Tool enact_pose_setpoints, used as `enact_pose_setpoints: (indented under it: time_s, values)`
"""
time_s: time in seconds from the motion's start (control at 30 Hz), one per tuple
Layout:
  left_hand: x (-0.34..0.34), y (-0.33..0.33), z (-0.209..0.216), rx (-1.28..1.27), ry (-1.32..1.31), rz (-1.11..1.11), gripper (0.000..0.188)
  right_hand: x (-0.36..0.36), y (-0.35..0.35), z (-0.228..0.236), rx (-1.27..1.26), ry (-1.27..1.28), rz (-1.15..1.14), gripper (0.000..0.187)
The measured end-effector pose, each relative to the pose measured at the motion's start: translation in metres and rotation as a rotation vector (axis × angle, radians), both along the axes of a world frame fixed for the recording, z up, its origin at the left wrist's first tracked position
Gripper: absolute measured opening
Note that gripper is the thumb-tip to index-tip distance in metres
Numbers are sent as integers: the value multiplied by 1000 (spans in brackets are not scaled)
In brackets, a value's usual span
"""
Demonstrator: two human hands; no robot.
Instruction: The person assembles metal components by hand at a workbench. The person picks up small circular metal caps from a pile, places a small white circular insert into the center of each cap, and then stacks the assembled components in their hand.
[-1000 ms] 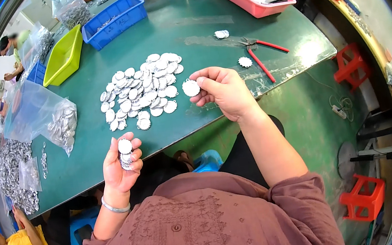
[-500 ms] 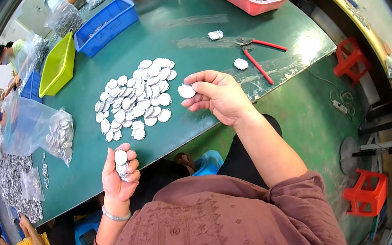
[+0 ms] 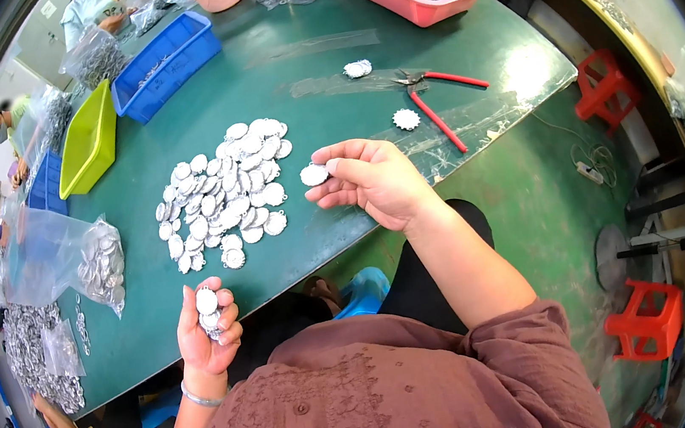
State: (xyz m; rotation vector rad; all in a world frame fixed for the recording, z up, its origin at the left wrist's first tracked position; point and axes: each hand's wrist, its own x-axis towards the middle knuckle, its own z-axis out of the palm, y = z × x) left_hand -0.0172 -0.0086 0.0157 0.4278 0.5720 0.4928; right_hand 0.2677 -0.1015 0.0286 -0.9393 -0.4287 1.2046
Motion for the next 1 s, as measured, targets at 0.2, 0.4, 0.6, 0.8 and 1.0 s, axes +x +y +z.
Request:
enact_pose_setpoints:
  time_s: [0.2,0.4,0.6,0.8,1.0]
  values:
    - [-7,2,-7,-12,-85,-27,44,-3,-3,-1,-53,-207,-23,23]
    - [-6,2,-7,-5,-65,-24,45,23,-1,3,-81,-517,-143,23]
    - [-5,3,-10,-2,-85,-33,45,82,17,9,-80,-1390,-544,19]
    - [-11,-2,-8,-30,-119,0,44,113,77,5,-113,-2071,-532,12]
    - [-3,2,-10,-28,-178,-32,44,118,84,-5,-389,-2287,-195,22]
